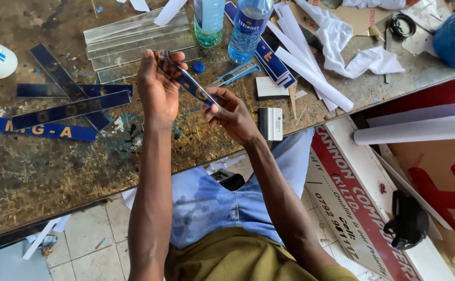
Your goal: The person places a blue sign with yellow text on a cluttered workbench and smooths it down. They then use a small white block to rub the surface of the sign. Later, they pick up a white spray bottle, unscrew the cap, and pour a liquid into a paper cup.
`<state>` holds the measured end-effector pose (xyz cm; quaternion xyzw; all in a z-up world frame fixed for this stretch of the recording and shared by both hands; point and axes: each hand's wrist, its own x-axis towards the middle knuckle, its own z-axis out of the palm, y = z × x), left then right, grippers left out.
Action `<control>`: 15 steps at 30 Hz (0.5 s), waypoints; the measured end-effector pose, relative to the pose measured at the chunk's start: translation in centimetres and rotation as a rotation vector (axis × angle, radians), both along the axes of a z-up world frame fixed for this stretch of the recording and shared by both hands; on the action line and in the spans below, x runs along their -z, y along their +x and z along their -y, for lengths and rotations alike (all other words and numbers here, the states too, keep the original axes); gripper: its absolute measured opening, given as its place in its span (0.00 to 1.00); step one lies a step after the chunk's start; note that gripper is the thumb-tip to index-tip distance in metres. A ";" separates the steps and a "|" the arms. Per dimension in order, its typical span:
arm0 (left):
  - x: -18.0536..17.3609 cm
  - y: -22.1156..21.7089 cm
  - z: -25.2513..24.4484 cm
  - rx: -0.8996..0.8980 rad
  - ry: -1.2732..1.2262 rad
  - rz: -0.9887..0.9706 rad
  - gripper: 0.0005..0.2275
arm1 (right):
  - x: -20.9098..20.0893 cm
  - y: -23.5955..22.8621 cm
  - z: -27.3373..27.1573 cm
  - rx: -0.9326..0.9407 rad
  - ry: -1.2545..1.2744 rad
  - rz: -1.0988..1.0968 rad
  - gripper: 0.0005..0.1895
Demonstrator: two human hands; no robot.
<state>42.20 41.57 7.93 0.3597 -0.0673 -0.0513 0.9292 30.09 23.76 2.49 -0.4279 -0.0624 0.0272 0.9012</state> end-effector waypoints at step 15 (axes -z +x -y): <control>1.6 -0.5 -0.6 -0.055 -0.110 -0.124 0.20 | 0.8 -1.5 -0.4 0.303 -0.028 0.270 0.25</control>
